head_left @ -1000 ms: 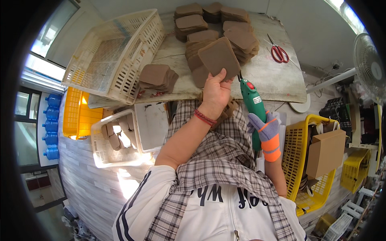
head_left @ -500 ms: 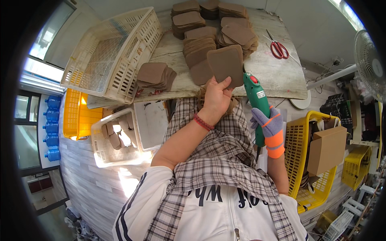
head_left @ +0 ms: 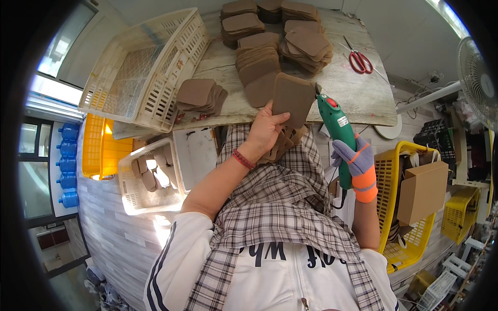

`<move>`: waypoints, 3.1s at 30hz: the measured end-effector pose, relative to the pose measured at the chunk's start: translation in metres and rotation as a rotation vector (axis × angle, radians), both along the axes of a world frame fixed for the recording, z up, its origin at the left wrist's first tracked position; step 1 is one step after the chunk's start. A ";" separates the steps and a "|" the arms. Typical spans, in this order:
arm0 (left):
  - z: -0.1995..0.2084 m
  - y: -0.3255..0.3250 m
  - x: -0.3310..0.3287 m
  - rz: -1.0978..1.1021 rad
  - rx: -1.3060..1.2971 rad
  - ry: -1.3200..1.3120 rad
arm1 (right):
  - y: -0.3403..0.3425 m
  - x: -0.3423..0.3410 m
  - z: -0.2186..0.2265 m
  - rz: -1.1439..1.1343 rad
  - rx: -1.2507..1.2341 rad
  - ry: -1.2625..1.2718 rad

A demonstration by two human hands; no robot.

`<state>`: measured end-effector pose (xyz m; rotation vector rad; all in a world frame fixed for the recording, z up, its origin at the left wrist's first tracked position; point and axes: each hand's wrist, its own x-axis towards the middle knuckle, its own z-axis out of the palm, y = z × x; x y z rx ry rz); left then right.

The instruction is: The person uses a rotary tool to trim the edges of brown cardboard pieces one at a time. They pick up each piece, smooth the edges with the tool, and place the finished piece into a white plastic basket.

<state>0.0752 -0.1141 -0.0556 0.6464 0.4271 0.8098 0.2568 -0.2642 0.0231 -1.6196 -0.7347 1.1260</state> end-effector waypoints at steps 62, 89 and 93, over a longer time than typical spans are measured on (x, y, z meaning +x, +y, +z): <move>0.017 0.022 -0.084 -0.246 0.396 0.646 | -0.006 -0.032 -0.025 0.406 -0.184 -0.056; 0.039 0.076 -0.094 0.713 1.592 1.361 | -0.025 -0.012 -0.064 0.175 -0.112 -0.105; -0.007 0.068 -0.040 0.584 1.134 1.411 | -0.027 -0.014 -0.064 0.168 -0.104 -0.164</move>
